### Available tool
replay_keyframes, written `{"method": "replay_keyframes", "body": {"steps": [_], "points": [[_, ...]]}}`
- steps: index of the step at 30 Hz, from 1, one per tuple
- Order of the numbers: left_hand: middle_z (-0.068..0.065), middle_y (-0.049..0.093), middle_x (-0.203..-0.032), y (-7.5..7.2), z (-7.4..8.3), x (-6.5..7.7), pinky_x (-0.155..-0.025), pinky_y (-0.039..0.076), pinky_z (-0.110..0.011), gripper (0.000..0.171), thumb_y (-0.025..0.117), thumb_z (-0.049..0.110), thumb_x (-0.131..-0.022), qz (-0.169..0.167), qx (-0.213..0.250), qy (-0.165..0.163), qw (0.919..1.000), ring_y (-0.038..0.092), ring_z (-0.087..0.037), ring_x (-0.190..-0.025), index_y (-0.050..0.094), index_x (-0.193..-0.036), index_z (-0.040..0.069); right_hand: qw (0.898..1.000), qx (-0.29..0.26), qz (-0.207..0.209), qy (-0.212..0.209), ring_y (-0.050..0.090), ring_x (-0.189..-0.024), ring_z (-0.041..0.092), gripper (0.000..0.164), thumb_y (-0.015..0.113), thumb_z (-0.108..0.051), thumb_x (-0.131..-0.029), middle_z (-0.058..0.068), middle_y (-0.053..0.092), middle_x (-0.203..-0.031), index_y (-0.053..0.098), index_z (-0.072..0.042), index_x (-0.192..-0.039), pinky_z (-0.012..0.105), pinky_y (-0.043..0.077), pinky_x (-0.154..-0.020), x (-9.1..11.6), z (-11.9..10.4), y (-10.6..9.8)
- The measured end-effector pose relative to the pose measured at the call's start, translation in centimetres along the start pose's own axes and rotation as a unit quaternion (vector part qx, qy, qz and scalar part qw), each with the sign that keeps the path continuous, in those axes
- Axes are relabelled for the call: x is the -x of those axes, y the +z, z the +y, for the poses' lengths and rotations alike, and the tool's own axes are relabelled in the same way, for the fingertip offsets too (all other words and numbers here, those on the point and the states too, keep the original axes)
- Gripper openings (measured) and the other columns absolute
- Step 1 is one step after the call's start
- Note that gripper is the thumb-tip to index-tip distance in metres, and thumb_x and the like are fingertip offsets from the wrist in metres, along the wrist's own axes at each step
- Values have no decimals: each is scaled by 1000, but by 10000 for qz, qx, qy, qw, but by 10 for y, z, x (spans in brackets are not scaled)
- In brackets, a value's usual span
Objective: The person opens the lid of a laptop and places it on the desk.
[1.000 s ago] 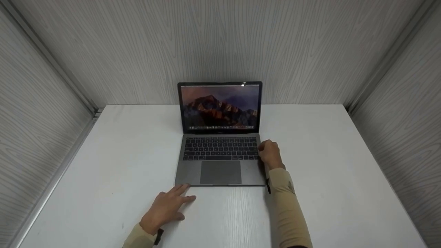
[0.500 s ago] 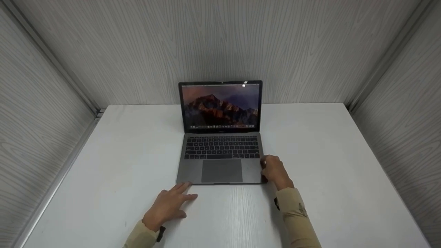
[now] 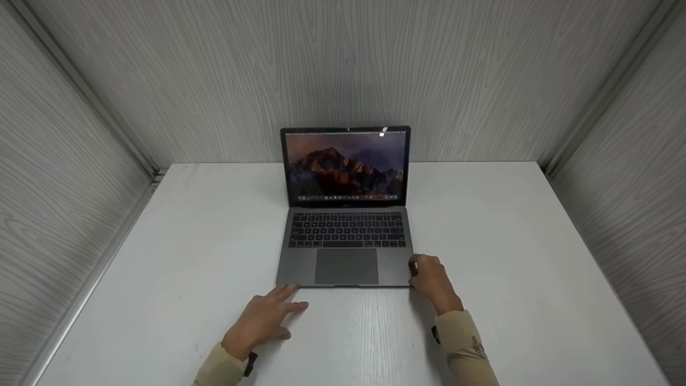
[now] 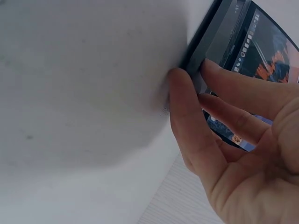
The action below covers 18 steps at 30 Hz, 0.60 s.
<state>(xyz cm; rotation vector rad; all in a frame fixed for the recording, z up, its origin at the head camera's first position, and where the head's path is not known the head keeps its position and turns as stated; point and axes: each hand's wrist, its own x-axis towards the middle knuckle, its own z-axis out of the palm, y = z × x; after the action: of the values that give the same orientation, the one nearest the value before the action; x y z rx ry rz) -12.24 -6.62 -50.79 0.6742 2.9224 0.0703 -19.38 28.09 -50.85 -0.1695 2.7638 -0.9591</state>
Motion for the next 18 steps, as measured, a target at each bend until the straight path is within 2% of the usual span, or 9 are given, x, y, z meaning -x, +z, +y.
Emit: {"method": "replay_keyframes", "body": {"steps": [7,13,16,18], "points": [[-7,54,-147,-1,1,-1,-92,52,-57,63,96,21,-66,-3,223,-67,9997,48,-26,-136,74,-124,27,10000,16,33,-3,67,-67,22,38,68,16,-83,20,68,-82,58,20,-119,34,56,-58,-1,2,-1],[-7,55,-144,-2,-1,0,-91,52,-54,61,96,23,-65,157,118,78,9998,50,-25,-132,75,-122,23,10000,-1,53,-40,67,-68,22,38,69,16,-83,19,68,-82,58,20,-120,34,56,-58,-1,2,-3],[-7,57,-142,-2,-7,1,-94,50,-54,58,94,32,-67,363,3,307,9989,51,-25,-131,75,-121,21,9996,133,143,-203,67,-72,26,37,70,14,-83,20,68,-85,60,19,-119,38,56,-61,0,2,-3],[-7,57,-142,-1,-13,1,-99,47,-56,58,89,45,-72,713,-73,397,9966,51,-27,-131,74,-122,21,9978,322,443,-361,67,-83,34,37,72,9,-85,24,68,-95,61,16,-120,46,57,-68,1,3,-3]]}}
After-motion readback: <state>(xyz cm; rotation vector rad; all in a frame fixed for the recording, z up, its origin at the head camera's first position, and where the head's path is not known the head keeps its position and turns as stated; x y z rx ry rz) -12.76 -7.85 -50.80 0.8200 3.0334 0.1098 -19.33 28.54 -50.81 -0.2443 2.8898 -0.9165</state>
